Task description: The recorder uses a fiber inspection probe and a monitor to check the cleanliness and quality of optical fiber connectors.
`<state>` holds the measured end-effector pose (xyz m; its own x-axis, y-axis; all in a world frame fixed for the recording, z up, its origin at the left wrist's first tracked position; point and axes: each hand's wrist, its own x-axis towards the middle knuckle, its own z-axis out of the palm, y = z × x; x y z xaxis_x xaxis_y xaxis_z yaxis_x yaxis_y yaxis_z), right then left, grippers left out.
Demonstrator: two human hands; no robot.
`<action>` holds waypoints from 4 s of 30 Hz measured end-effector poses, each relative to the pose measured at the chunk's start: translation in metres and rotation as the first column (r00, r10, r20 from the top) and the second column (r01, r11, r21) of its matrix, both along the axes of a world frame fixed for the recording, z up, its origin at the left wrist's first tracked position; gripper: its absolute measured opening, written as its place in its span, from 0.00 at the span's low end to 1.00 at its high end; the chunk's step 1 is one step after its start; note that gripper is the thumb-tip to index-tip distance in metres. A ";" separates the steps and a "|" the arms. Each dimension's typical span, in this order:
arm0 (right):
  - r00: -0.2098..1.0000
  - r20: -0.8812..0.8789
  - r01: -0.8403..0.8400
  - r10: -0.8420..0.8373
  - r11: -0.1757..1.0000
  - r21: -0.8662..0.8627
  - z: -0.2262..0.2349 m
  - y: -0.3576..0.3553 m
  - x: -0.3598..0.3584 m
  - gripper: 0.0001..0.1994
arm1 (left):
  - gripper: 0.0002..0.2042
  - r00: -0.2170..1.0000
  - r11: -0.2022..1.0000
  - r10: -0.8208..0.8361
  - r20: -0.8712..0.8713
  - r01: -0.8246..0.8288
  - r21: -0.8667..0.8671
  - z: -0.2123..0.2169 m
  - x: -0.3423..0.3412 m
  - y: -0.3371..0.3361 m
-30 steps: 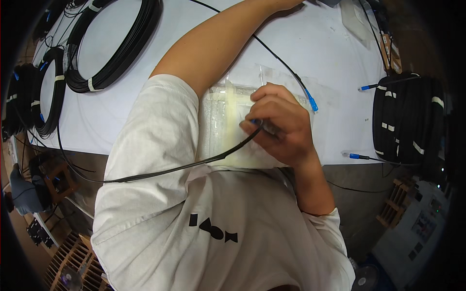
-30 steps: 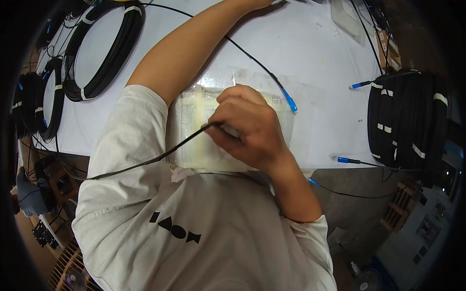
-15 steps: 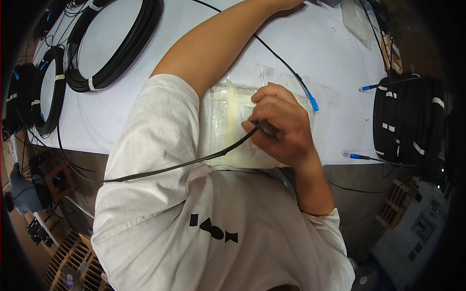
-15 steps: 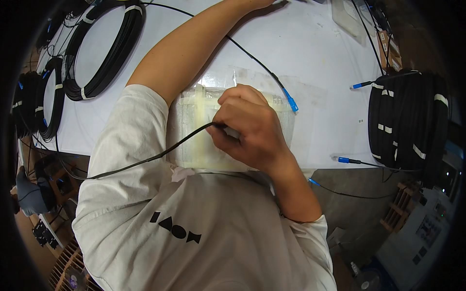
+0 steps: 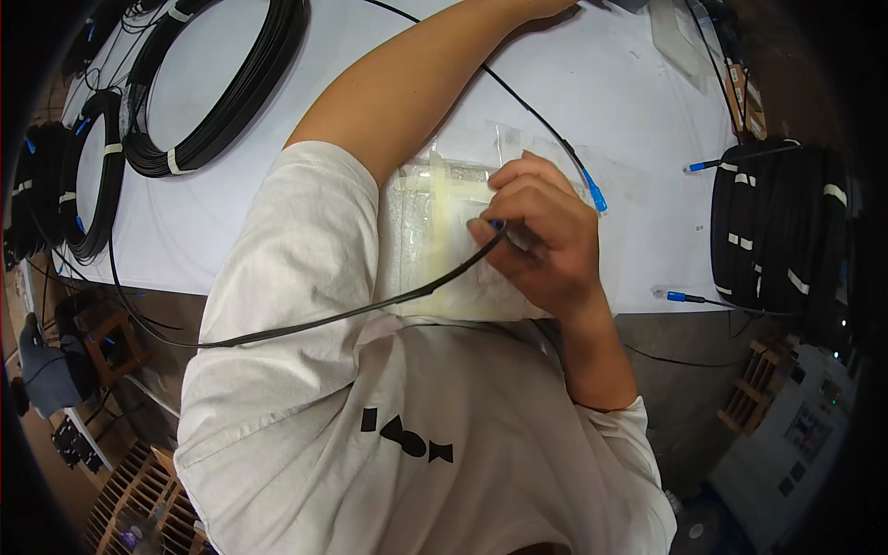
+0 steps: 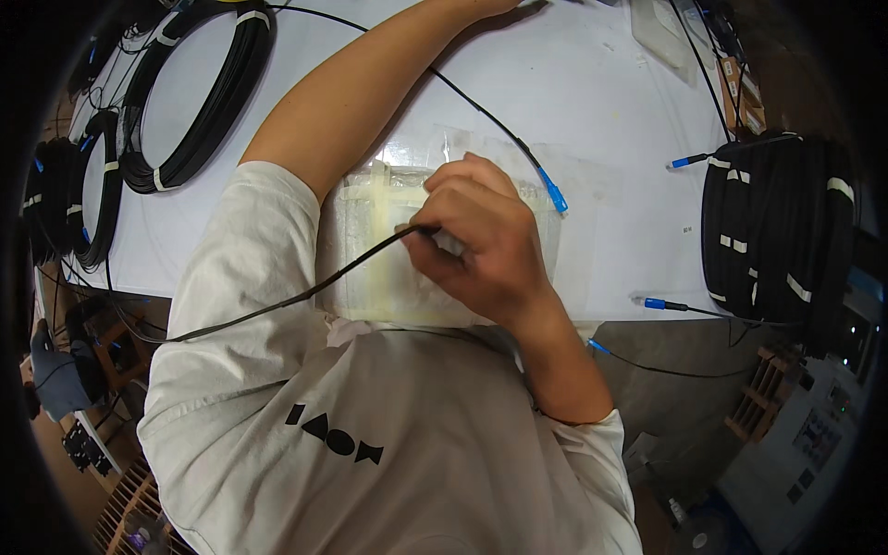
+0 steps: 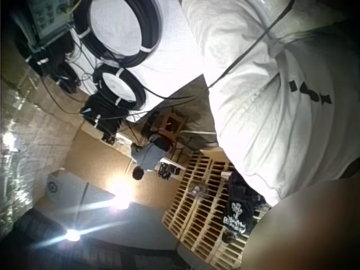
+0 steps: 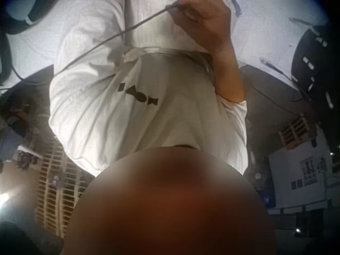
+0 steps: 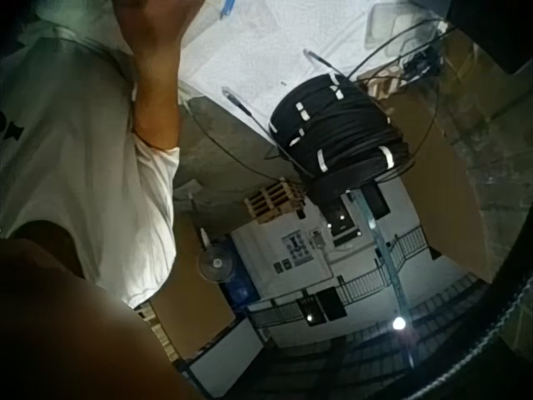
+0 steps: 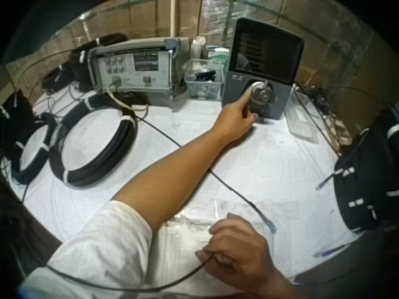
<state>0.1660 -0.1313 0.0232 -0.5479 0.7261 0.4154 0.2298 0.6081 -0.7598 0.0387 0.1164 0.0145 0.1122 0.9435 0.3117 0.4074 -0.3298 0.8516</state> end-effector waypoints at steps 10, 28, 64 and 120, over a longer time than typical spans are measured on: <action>0.998 -0.015 0.061 -0.061 0.998 0.020 0.003 0.001 0.000 0.10 | 0.38 1.000 0.998 0.015 -0.010 -0.014 0.058 -0.002 0.000 0.002; 0.998 0.016 -0.059 0.059 0.998 -0.031 0.004 0.001 0.002 0.09 | 0.39 1.000 1.000 0.005 -0.020 -0.005 0.008 0.000 0.000 0.000; 0.991 0.117 -0.060 0.057 0.998 0.018 0.011 0.002 0.005 0.10 | 0.39 1.000 0.999 0.001 0.001 -0.001 0.046 0.001 0.001 0.003; 0.799 -0.275 0.598 -0.535 0.652 0.467 0.000 0.249 0.031 0.08 | 0.42 0.996 0.990 -0.007 0.084 -0.005 0.141 -0.027 0.006 0.015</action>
